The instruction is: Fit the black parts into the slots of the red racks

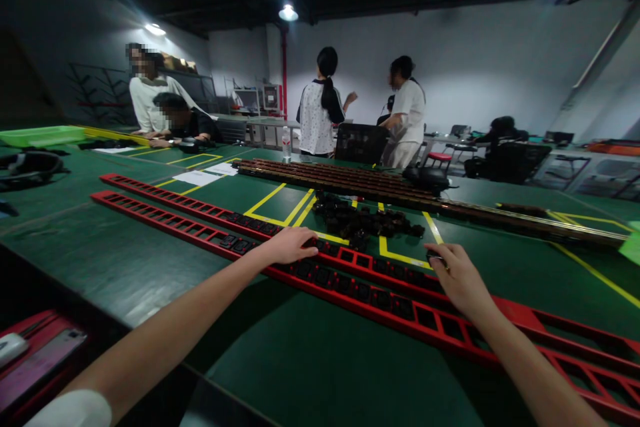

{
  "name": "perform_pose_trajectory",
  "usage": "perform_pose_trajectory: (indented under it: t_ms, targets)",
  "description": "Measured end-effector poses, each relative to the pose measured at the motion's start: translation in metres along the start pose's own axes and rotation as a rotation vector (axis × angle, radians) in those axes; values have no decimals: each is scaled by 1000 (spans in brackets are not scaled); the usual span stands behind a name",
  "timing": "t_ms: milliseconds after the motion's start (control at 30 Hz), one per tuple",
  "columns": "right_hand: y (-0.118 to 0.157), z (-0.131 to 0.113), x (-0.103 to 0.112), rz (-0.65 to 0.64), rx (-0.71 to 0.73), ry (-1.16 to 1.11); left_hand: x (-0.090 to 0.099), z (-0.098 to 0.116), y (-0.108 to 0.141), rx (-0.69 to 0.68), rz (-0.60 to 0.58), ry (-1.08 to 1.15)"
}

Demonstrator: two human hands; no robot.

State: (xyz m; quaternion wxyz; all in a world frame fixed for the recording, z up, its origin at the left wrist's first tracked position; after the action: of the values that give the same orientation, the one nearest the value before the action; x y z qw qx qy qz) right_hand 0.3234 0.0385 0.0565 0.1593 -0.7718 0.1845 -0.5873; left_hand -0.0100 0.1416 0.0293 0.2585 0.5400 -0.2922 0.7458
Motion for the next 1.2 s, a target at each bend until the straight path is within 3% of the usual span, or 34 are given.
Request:
perform_pose_trajectory:
  t_ms: [400,900,1200]
  targets:
    - [1,6,3,94,-18,-7,-2,-2,-1,-13,22,3]
    - [2,13,-4,41,-73,-115,-2,-2,-1,-8,28,6]
    - [1,-5,3,108,154,-77,-1,-1,0,-3,26,12]
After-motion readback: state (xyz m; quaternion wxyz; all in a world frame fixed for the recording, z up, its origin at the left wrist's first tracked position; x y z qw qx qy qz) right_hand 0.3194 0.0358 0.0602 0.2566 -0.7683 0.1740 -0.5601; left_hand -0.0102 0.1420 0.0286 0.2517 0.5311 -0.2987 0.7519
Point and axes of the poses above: each hand's wrist, its own y-axis away from the middle knuckle, its own x-axis out of the back of the hand, z = x × y, the point moved 8 cm from there along -y, towards the middle knuckle, and after that the axes turned 9 degrees about y, right-handed, at the moved point
